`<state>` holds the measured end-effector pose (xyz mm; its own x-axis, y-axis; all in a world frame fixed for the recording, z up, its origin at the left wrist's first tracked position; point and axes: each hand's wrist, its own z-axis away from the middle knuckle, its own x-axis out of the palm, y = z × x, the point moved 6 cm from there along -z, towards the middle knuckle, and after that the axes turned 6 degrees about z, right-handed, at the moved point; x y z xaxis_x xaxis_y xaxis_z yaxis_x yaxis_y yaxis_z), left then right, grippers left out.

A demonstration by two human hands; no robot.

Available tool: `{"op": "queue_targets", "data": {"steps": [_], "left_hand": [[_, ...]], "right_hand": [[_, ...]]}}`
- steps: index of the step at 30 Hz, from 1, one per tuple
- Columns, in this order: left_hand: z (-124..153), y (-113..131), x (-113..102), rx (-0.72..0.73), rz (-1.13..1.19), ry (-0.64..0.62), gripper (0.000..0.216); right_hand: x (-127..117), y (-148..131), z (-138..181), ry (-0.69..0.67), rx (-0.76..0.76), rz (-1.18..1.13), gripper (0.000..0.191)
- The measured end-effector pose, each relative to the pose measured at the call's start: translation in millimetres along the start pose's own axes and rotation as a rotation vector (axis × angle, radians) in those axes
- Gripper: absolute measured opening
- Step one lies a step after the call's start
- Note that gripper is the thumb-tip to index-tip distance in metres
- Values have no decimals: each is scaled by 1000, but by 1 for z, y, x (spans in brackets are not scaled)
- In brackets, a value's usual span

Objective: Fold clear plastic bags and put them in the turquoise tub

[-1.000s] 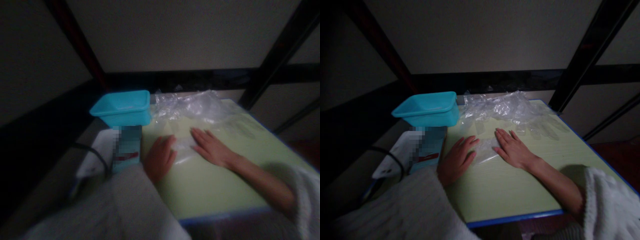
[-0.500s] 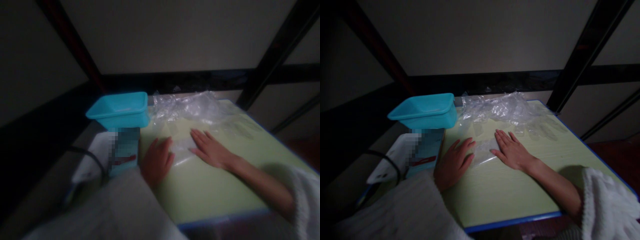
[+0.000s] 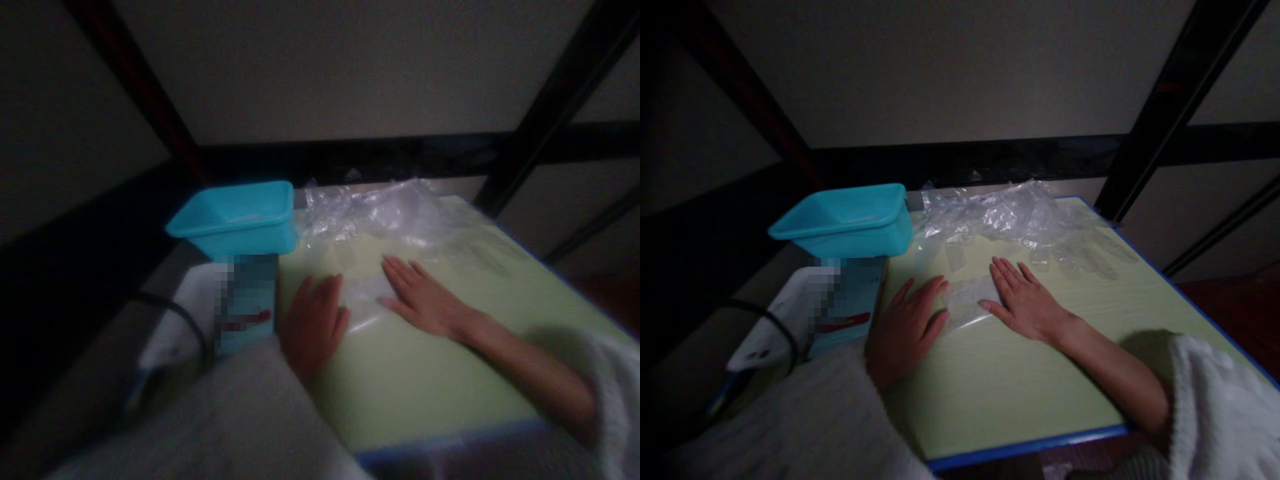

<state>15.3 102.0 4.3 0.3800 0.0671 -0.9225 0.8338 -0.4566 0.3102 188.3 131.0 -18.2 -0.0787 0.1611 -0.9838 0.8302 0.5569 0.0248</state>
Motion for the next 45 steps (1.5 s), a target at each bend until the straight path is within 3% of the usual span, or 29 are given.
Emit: {"op": "queue_targets", "data": {"steps": [11, 18, 30, 45], "left_hand": [[3, 0, 1, 59, 16, 64, 47], [11, 48, 12, 316, 111, -39, 58], [-13, 54, 29, 241, -6, -128, 72], [-11, 44, 35, 134, -106, -138, 76]], "right_hand": [[-9, -3, -2, 21, 4, -20, 73], [-7, -11, -5, 45, -69, -44, 59], [6, -11, -6, 14, -110, 57, 56], [4, -12, -5, 29, -81, 108, 59]]}}
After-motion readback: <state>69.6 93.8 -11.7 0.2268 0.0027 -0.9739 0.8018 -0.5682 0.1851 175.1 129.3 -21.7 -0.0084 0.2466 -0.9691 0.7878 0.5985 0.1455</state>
